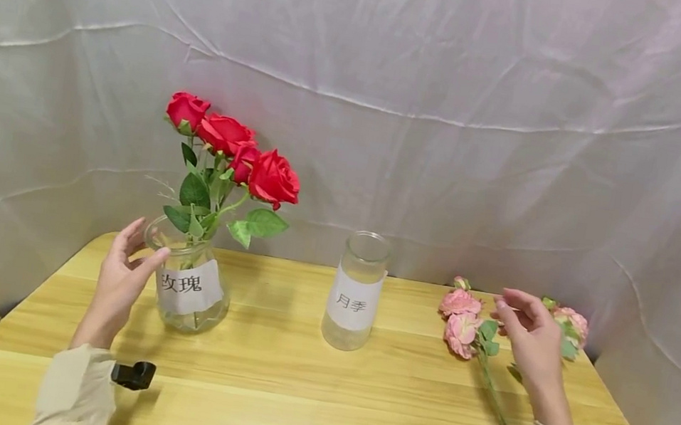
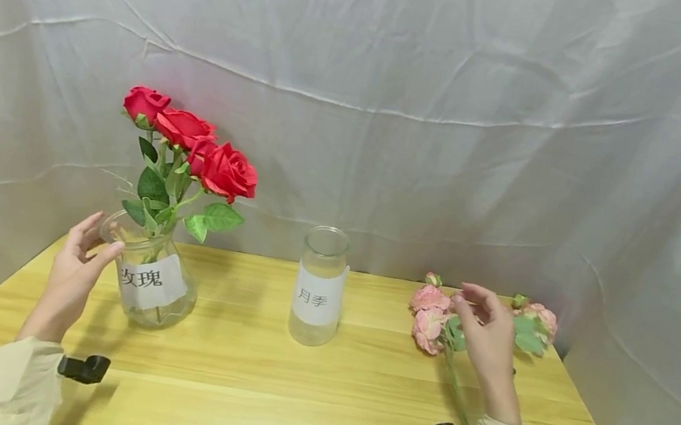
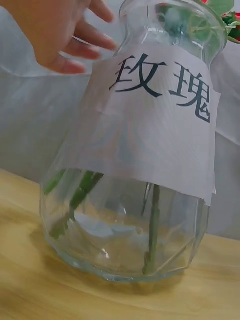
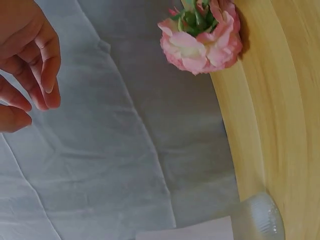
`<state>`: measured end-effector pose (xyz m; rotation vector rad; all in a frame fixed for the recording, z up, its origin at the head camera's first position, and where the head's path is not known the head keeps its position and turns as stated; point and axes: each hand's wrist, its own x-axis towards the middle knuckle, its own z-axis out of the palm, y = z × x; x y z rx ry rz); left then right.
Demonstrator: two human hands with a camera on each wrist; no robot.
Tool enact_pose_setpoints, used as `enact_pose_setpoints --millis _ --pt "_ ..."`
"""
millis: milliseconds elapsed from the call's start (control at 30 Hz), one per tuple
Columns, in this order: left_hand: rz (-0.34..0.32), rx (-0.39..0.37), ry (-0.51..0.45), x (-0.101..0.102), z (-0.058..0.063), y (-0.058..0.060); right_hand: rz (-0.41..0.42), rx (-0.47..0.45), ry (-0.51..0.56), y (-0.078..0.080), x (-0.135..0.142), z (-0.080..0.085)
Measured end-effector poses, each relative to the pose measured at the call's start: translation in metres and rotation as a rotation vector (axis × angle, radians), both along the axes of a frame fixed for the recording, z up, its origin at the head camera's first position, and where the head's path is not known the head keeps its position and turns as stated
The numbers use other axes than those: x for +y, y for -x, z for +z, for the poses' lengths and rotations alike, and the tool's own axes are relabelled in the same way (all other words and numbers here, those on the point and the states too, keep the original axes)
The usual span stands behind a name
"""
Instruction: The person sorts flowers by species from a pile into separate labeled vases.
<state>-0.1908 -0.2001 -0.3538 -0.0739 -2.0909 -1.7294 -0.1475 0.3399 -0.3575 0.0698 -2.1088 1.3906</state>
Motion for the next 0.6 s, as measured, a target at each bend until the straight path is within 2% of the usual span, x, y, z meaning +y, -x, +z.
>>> enact_pose_setpoints --millis 33,100,133,200,267,300,333,367,433,500,533,600 --pt "0.06 0.036 0.031 0.002 0.004 -0.002 0.0 -0.008 0.004 -0.002 0.0 0.003" --pt "0.177 0.18 0.099 0.01 0.014 -0.008 -0.021 -0.04 -0.018 -0.004 0.001 0.006" --pt "0.229 0.284 0.131 0.016 0.021 -0.012 0.021 -0.017 0.025 -0.002 0.005 0.004" --pt "0.306 0.509 0.171 0.033 0.035 -0.02 0.02 -0.016 0.032 -0.001 0.009 0.003" --pt "0.275 0.703 0.176 0.056 0.048 -0.028 0.018 -0.017 0.033 0.0 0.012 0.002" --pt "0.233 0.757 0.167 0.068 0.052 -0.032 0.04 -0.005 0.067 0.0 0.014 0.002" --pt "0.181 0.779 0.155 0.082 0.054 -0.036 0.039 -0.009 0.064 0.0 0.014 0.001" --pt "0.112 0.773 0.133 0.095 0.054 -0.039 -0.002 -0.044 0.019 -0.002 0.012 0.004" --pt "-0.035 0.697 0.098 0.12 0.05 -0.044 -0.006 -0.065 0.009 -0.004 0.011 0.005" --pt "-0.155 0.563 0.077 0.144 0.043 -0.045 -0.014 -0.088 -0.007 -0.005 0.011 0.006" --pt "-0.198 0.487 0.063 0.154 0.04 -0.043 -0.034 -0.11 -0.049 -0.005 0.011 0.006" --pt "-0.257 0.355 0.035 0.171 0.034 -0.037 -0.018 -0.11 -0.045 -0.003 0.014 0.002"
